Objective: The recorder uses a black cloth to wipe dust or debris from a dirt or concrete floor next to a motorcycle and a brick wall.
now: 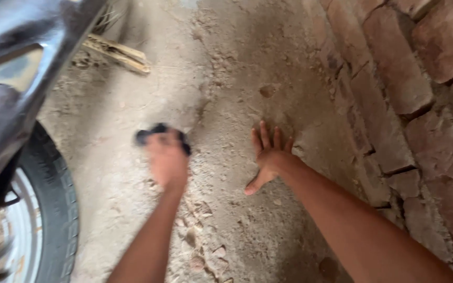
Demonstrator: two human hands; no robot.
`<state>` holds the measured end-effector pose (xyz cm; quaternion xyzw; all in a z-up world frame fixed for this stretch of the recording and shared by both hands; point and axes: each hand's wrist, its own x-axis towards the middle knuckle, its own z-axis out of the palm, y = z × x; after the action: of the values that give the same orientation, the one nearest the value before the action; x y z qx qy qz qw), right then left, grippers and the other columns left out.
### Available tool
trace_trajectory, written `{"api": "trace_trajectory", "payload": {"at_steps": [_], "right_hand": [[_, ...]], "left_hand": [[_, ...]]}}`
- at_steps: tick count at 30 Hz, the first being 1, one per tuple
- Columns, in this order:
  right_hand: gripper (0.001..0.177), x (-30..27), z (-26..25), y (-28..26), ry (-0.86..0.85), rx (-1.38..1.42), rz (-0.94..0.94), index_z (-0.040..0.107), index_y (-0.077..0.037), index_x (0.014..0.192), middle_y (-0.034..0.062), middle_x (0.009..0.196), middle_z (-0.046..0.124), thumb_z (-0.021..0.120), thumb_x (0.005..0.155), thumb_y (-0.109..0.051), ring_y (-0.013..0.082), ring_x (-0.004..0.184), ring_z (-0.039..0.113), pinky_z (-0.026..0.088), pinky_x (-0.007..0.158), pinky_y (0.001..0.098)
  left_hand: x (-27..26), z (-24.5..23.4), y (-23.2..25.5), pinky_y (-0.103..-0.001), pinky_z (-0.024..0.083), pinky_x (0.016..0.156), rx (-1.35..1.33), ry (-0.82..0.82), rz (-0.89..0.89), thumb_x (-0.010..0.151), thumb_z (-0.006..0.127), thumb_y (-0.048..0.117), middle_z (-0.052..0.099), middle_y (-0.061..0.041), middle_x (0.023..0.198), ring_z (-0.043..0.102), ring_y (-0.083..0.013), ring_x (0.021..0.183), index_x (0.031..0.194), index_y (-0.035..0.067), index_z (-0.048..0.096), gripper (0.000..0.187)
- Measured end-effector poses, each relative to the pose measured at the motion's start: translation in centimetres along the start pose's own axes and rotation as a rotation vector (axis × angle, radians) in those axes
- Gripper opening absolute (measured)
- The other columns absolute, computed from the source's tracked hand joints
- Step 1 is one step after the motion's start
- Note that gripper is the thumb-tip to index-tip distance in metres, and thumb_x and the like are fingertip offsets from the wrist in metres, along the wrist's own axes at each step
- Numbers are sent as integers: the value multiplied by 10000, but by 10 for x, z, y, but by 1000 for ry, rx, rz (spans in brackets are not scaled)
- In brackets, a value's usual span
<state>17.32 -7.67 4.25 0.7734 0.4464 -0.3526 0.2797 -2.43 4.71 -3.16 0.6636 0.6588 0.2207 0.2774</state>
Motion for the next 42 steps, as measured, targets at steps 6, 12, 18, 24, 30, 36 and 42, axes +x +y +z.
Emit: {"api": "trace_trajectory", "payload": {"at_steps": [6,12,18,24,30,36,42], "right_hand": [[1761,-8,1,3,64,-16,-1,-355,-174,1556,121,1635,-421,855,450,-818,422,1529,-288,23,1215,721],[1778,2,4,5,44,-1,-5,-392,-152,1546,152,1607,-463,872,477,-801,443,1499,-331,-17,1195,742],[1727,0,3,5,28,-28,-16,-371,-186,1552,122,1624,-450,844,500,-821,451,1518,-298,29,1200,745],[1732,6,8,4,54,-97,0,-365,-158,1561,136,1634,-412,817,505,-855,459,1530,-236,113,1193,746],[1719,4,3,1,-15,-120,13,-405,-148,1530,133,1616,-451,775,515,-877,440,1524,-288,119,1149,814],[1718,11,5,5,-1,-81,-4,-409,-152,1521,129,1597,-480,786,522,-877,450,1502,-313,99,1133,824],[1709,6,4,3,-10,-79,8,-413,-161,1516,114,1595,-489,788,525,-865,434,1507,-321,121,1131,830]], "left_hand": [[-55,12,58,-399,572,949,262,-264,838,873,570,-66,570,-116,1359,574,-284,1122,1366,157,644,546],[-3,-41,75,-381,562,926,309,-489,562,883,552,119,627,-91,1285,619,-298,1144,1311,179,628,439],[29,-67,-28,-469,550,904,484,122,681,873,610,128,580,-61,1285,537,-313,1197,1214,234,670,363],[-34,-28,-16,-469,575,872,256,-5,427,813,676,14,528,-166,1300,566,-386,1143,1261,168,653,475],[-56,25,24,-360,632,898,103,-241,795,903,634,-57,590,-116,1293,617,-312,1169,1256,165,711,425],[-7,-29,21,-341,631,725,412,-439,661,862,649,23,454,-131,1402,598,-271,1147,1340,231,603,523],[-16,-68,-41,-493,581,864,233,125,311,950,739,198,473,-163,1298,544,-370,1147,1430,185,540,520]]}}
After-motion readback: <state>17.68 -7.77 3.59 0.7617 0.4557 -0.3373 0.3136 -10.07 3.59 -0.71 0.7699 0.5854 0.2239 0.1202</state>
